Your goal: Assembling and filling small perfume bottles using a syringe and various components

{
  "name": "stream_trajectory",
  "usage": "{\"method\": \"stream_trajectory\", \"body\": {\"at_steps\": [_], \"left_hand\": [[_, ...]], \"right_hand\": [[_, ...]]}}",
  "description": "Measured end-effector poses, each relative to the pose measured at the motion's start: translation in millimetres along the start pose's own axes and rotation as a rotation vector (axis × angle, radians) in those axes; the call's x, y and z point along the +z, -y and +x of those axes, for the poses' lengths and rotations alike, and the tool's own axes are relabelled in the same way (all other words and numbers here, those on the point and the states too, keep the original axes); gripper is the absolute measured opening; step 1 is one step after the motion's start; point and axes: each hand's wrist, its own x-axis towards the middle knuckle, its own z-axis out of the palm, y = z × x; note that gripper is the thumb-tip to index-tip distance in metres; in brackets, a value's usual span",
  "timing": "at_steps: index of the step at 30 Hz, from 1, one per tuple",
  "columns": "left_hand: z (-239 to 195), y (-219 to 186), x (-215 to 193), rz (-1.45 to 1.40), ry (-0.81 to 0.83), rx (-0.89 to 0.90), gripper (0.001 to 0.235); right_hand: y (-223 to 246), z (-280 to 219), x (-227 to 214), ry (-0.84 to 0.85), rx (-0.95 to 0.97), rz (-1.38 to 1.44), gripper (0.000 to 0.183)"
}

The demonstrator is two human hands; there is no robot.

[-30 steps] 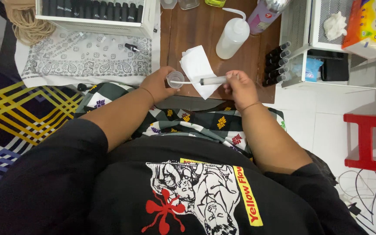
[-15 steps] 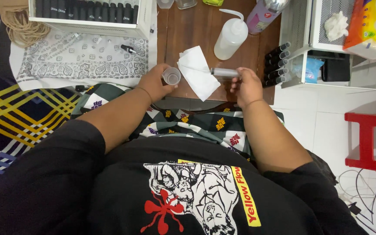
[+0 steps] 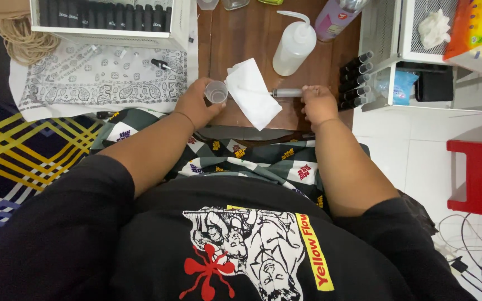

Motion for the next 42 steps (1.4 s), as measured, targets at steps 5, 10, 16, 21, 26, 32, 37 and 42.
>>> {"method": "stream_trajectory", "body": {"at_steps": [5,10,16,21,26,32,37,42], "left_hand": [[-0.7,-5.9,-1.7,0.015,-0.008,-0.009,0.071],[3.9,-0.5,3.5,0.023,-0.035,-0.037,0.077],[-2.7,-6.5,-5.7,-0.019,-0.042,0.025,0.077],[4.1,21.4,3.3,-0.087,-0.093,0.191,0.078],[-5.0,39.5,-4.0,-0.105,-0.121,0.152,0.069],[-0.6,79.7,-7.2,-0.033,-0.210,0.120,0.047],[-1.4,102.7,-17.1,0.107,-0.137,-0.125,0.043],[-17.4,101.4,-33.6,0.349,0.072,-0.283,0.071]], "right_hand": [[-5.0,7.6,0.6,0.004,-0.026,-0.089,0.039],[-4.7,13.7,-1.7,-0.013,-0.031,-0.282,0.048],[7.4,14.7,-1.8,-0.030,0.019,-0.421,0.058],[13.0,9.5,2.5,-0.065,-0.115,-0.478,0.052],[18.8,-5.0,3.5,-0.072,-0.116,-0.528,0.056],[26.2,-18.6,12.4,-0.111,-0.065,-0.561,0.062],[67.5,-71.5,24.9,-0.135,-0.117,-0.597,0.061],[42.4,-51.0,45.6,-0.055,-0.372,-0.729,0.053]]}}
